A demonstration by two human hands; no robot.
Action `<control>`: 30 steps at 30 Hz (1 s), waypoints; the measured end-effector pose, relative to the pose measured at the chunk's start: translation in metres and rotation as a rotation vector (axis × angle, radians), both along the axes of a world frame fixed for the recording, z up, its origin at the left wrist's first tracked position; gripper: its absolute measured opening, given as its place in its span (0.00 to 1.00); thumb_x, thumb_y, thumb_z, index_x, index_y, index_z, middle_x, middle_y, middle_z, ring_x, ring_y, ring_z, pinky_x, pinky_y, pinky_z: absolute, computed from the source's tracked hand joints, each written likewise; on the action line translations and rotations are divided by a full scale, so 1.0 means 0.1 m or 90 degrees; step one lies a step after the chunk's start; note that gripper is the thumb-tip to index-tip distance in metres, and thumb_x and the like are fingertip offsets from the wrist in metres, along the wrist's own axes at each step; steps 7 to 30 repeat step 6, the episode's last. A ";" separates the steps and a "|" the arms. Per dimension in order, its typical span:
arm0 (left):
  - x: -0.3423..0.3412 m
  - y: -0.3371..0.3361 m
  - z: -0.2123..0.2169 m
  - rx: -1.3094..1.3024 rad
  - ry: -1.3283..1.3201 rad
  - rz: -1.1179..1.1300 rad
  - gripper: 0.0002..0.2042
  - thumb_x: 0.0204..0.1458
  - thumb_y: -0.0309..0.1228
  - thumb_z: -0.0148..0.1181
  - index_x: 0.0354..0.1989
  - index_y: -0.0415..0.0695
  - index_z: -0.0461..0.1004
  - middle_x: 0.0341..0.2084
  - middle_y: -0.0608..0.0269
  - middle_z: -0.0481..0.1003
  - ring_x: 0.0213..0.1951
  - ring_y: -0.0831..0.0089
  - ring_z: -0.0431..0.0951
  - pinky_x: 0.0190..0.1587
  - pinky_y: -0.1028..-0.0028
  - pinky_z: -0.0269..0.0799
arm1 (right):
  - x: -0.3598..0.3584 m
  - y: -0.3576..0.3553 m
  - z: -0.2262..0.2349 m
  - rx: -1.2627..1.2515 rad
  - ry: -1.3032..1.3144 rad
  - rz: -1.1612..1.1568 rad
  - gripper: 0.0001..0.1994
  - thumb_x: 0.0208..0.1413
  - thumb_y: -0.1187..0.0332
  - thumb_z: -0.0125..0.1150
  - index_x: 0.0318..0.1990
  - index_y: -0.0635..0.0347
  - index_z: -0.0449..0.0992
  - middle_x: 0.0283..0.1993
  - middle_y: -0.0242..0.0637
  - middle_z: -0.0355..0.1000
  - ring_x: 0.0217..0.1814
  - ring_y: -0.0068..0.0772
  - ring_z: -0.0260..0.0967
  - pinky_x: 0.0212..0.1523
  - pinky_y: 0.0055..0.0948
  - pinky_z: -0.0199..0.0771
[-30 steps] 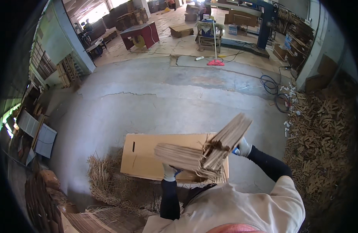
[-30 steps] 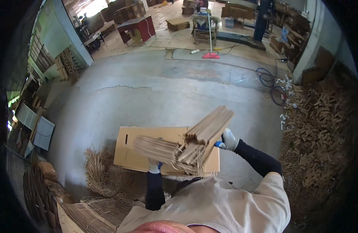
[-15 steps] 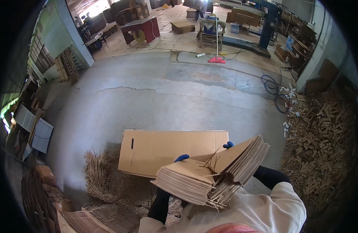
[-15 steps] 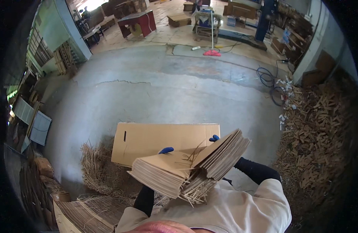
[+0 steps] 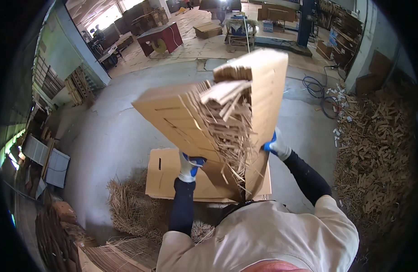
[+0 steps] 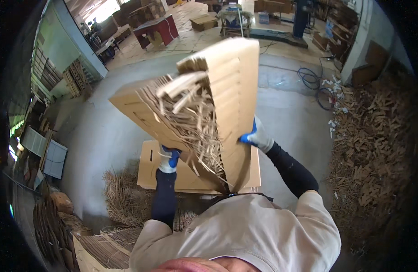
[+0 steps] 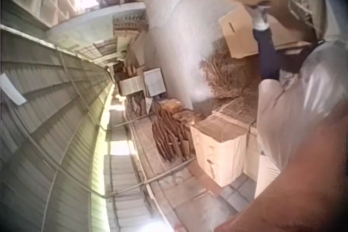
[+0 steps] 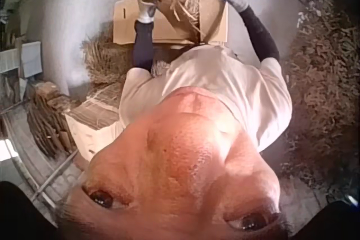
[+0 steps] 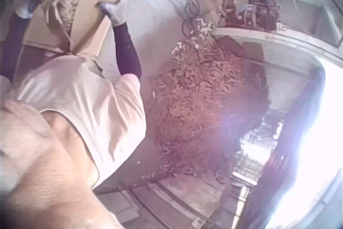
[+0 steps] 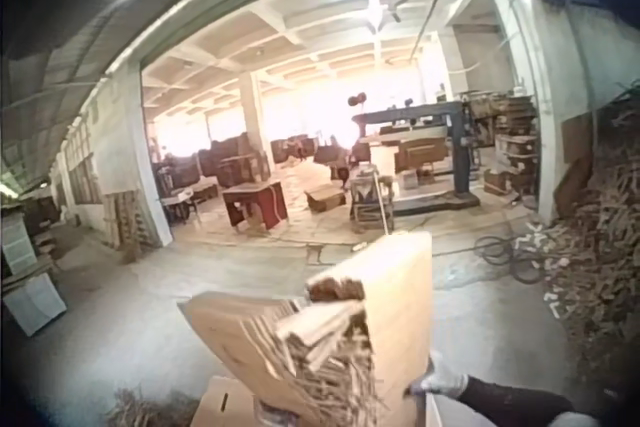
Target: Handling and stacking corrugated board sheets and straw filler materials in a storage area.
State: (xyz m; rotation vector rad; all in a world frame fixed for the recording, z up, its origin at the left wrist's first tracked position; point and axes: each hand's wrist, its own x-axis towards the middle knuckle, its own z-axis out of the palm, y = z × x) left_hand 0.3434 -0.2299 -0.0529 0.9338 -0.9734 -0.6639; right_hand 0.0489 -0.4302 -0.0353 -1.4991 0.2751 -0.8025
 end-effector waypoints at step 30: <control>-0.15 0.04 0.22 -0.060 -0.050 0.076 0.22 0.51 0.41 0.64 0.51 0.42 0.70 0.40 0.57 0.78 0.39 0.65 0.80 0.41 0.68 0.77 | -0.01 0.04 0.17 -0.031 -0.042 0.085 0.52 0.31 0.67 0.74 0.69 0.62 0.52 0.65 0.38 0.63 0.67 0.30 0.60 0.68 0.36 0.57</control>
